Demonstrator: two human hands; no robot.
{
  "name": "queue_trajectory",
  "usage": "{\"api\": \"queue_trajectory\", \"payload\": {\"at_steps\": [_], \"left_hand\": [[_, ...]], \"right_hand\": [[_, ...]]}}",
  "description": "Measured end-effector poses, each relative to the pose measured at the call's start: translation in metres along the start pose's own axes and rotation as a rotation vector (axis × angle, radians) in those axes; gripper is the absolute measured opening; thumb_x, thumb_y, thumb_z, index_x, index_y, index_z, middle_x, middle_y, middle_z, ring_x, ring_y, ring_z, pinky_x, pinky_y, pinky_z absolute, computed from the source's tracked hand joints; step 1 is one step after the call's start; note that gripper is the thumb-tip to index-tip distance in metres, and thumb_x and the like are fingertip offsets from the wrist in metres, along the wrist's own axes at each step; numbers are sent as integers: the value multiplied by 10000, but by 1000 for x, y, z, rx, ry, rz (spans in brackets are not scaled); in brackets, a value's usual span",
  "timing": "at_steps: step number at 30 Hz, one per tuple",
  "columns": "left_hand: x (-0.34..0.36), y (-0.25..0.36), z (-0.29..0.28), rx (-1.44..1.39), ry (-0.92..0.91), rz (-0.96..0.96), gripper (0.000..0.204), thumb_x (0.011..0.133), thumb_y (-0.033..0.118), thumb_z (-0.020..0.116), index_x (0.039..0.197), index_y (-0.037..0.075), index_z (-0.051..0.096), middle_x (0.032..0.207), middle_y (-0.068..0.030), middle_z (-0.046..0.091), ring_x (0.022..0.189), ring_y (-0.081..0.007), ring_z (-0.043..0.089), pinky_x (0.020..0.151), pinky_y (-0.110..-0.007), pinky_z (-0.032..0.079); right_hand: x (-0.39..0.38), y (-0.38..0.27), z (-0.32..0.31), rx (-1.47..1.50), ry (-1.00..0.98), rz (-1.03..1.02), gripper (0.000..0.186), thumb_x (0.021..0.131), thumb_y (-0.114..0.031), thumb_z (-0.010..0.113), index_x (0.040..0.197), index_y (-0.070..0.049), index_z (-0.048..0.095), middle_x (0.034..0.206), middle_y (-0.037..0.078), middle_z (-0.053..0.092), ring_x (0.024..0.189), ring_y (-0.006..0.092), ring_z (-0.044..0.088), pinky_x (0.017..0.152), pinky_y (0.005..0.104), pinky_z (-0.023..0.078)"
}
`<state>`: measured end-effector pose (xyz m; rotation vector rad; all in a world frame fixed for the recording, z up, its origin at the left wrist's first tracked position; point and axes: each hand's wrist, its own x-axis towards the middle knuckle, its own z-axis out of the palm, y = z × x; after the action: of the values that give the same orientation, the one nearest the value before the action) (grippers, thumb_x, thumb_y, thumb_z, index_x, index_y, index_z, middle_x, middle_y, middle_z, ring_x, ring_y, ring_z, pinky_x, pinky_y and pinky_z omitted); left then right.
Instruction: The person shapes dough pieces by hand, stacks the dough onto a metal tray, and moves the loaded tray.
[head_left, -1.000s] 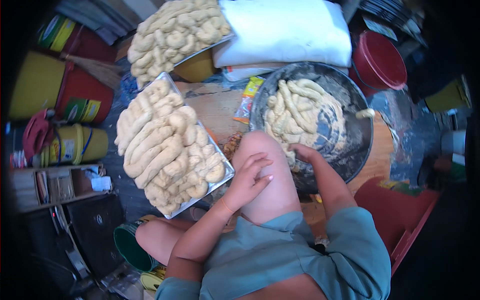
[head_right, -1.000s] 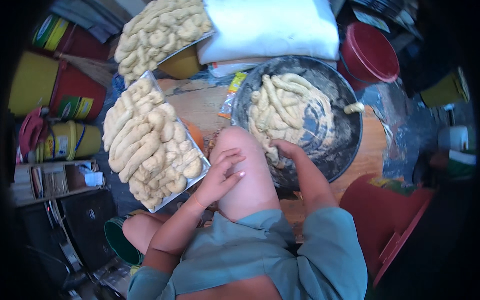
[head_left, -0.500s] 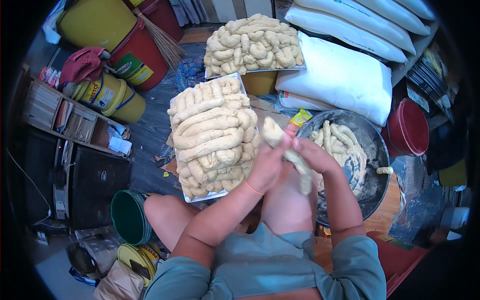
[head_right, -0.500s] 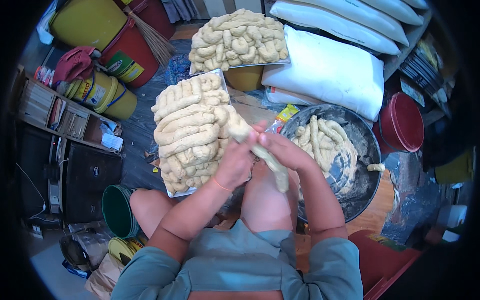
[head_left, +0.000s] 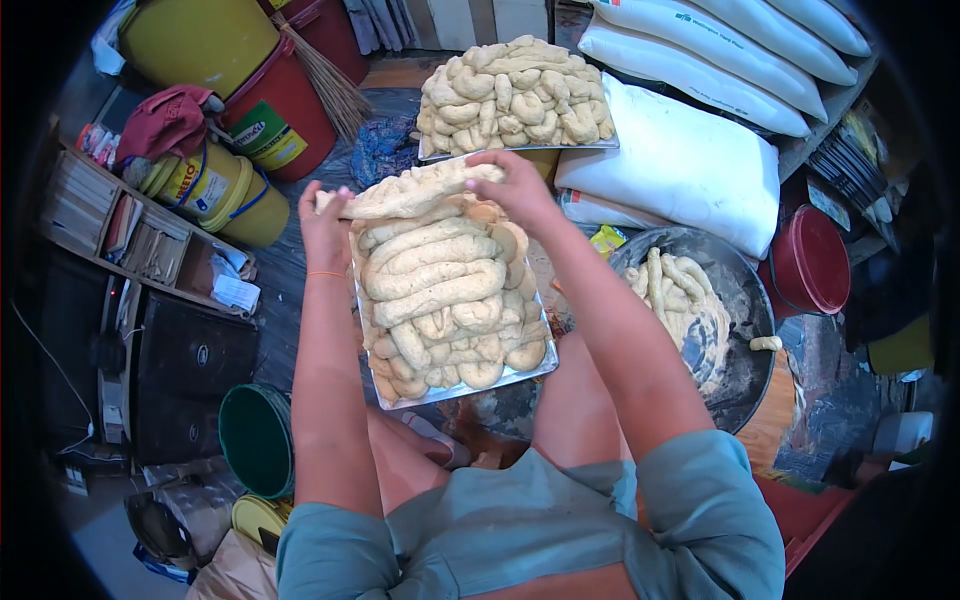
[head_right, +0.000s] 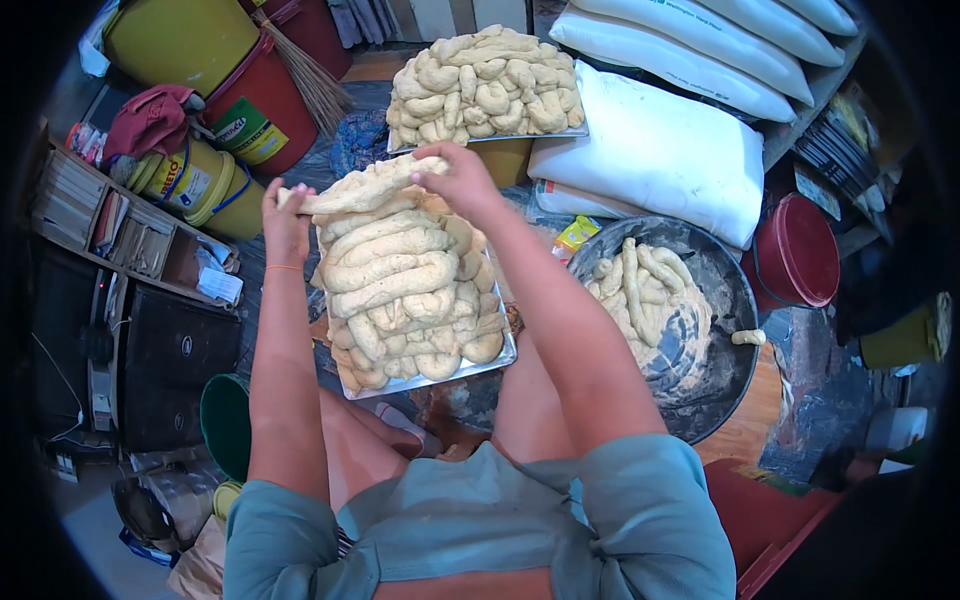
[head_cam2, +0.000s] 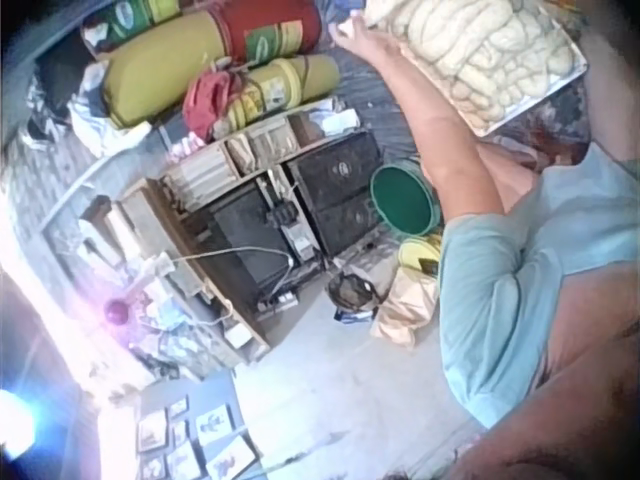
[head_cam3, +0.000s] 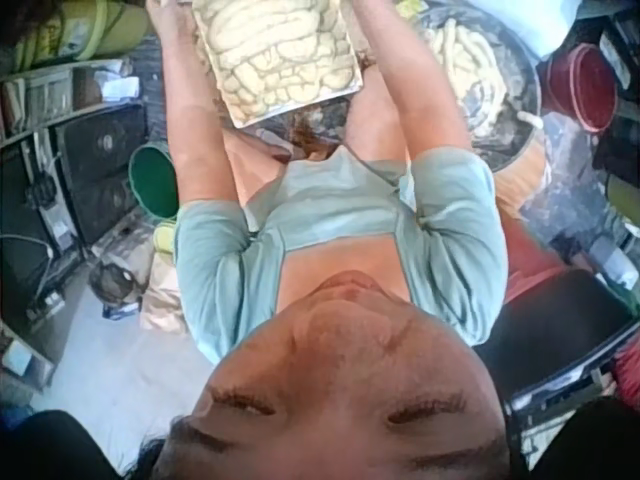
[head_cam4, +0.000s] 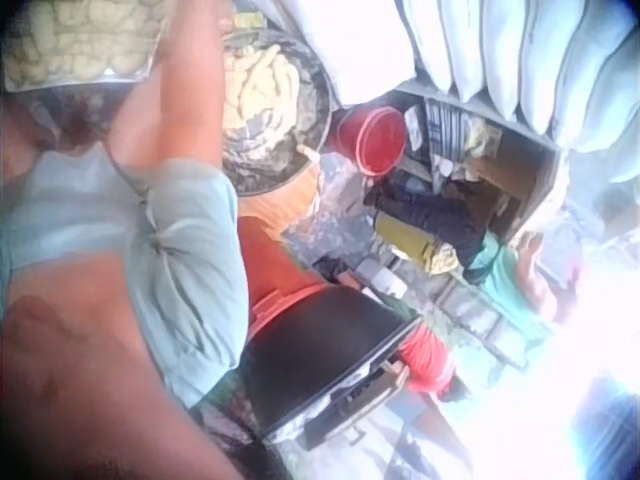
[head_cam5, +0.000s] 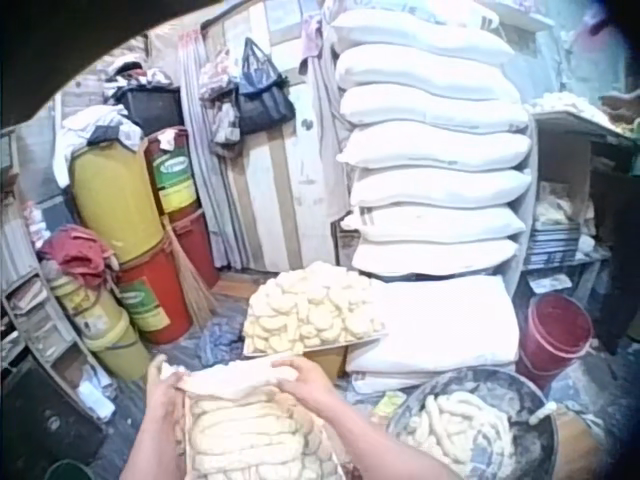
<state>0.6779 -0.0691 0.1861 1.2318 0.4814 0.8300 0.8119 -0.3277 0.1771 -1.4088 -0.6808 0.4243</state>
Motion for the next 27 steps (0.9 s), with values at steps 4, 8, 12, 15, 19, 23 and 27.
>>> {"api": "queue_trajectory", "payload": {"at_steps": [4,8,12,15,19,23,27], "left_hand": [[19,-47,-46,611,-130,-133,416,895,127,657,1271,-4,536,1194,-156,572,1016,-282,606,941,-371,474],[-1,-44,-21,1051,-205,467,506,938,265,593,1385,56,485,1498,-218,350,1396,-358,310,1122,-429,276],[-13,-26,5,1325,-723,277,561,974,453,478,1421,114,457,1548,-171,292,1453,-335,213,1171,-449,151],[-20,-17,27,1380,-687,338,623,976,492,447,1459,105,388,1557,-159,276,1457,-329,205,1175,-466,128],[-41,-18,33,1511,-655,525,652,987,445,442,1503,79,283,1560,-190,247,1460,-346,184,1173,-491,118],[-41,-31,42,1508,-720,484,637,997,430,425,1501,67,284,1561,-199,237,1465,-353,159,1174,-499,100],[-59,-36,56,1521,-681,569,651,993,472,413,1493,68,309,1562,-195,237,1459,-371,164,1174,-498,100]], "right_hand": [[12,48,22,-373,47,23,379,870,-188,670,1221,-55,612,1195,139,627,1042,283,611,942,352,461],[9,68,18,-424,57,-112,380,903,-206,631,1264,-90,600,1307,164,566,1236,316,513,1058,369,385],[-1,56,11,-318,-82,-43,406,907,-224,627,1290,-99,580,1351,159,532,1278,318,475,1070,385,372],[-15,64,-26,-535,19,-111,429,913,-240,622,1315,-108,556,1375,157,507,1299,318,452,1075,393,362],[-55,89,-95,-336,303,-28,437,898,-250,644,1302,-106,557,1381,156,482,1269,308,464,1059,381,370],[-144,174,-212,-431,674,133,441,858,-225,672,1260,-68,582,1276,178,568,1196,320,523,1034,383,395],[-271,241,-276,-641,930,592,578,785,-221,687,1295,0,531,1299,236,545,1223,360,507,1042,393,392]]}}
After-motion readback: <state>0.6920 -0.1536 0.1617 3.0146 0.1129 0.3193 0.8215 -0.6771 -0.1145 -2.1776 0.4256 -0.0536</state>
